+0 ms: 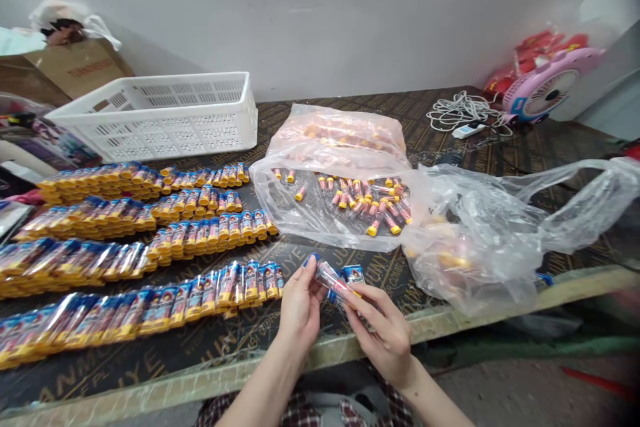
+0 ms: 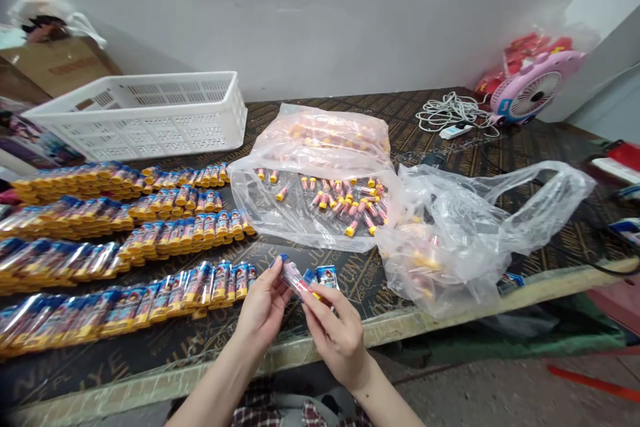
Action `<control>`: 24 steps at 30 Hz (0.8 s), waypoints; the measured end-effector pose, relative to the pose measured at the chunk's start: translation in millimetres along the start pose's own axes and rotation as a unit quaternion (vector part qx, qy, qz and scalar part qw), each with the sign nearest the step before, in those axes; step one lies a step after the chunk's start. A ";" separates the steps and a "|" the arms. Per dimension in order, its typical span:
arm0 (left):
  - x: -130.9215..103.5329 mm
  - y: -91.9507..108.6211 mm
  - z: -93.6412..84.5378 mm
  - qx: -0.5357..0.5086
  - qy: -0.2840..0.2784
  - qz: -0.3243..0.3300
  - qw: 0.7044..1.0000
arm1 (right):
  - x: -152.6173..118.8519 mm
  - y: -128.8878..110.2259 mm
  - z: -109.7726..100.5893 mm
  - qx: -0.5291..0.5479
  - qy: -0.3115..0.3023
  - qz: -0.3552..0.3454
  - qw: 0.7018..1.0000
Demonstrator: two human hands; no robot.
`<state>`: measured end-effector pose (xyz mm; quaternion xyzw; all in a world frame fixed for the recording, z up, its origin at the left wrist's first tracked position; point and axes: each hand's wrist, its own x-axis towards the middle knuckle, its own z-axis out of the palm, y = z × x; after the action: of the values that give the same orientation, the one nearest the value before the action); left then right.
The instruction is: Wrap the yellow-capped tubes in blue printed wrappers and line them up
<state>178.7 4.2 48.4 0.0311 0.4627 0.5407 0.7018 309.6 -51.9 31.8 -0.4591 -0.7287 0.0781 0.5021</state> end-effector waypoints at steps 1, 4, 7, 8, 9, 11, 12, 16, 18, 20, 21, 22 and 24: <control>-1.4 -0.5 -0.2 0.009 -0.019 0.014 1.000 | -0.5 -0.2 0.3 0.009 -0.010 0.008 1.000; -4.3 0.2 -1.6 0.048 -0.050 0.055 0.996 | -0.6 0.7 -0.8 0.044 -0.051 0.025 0.997; -7.9 1.1 -4.9 0.108 -0.090 0.054 0.989 | 1.3 3.9 -2.6 0.055 -0.049 0.027 0.997; -9.7 1.0 -6.4 0.133 -0.112 0.040 0.984 | 2.5 5.4 -3.1 0.048 -0.042 0.028 0.998; -11.7 0.9 -8.1 0.156 -0.135 0.024 0.978 | 3.9 6.8 -3.5 0.040 -0.036 0.030 0.998; -15.8 0.7 -11.8 0.195 -0.174 -0.004 0.965 | 7.0 9.7 -4.4 0.041 -0.051 0.035 0.997; -17.7 0.9 -13.5 0.208 -0.185 -0.012 0.960 | 8.5 11.1 -4.8 0.056 -0.071 0.036 0.995; -22.1 3.0 -17.6 0.240 -0.204 -0.032 0.949 | 11.3 14.8 -5.8 0.178 -0.164 0.062 0.968; -23.0 3.6 -17.8 0.243 -0.210 -0.040 0.946 | 10.1 15.3 -5.7 0.224 -0.191 0.082 0.952; -23.7 3.3 -17.5 0.241 -0.209 -0.043 0.947 | 8.3 15.2 -5.1 0.249 -0.200 0.097 0.943; -24.0 2.9 -17.4 0.240 -0.207 -0.044 0.947 | 7.4 15.1 -4.5 0.257 -0.197 0.102 0.941; -24.4 2.5 -17.3 0.240 -0.206 -0.044 0.948 | 6.6 15.0 -3.9 0.263 -0.190 0.106 0.940; -25.2 1.6 -17.4 0.240 -0.206 -0.045 0.948 | 5.6 14.6 -2.5 0.271 -0.177 0.109 0.940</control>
<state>166.1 -22.9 54.9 0.2883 0.4247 0.3637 0.7774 319.9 -40.3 28.3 -0.3613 -0.7027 0.4069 0.4584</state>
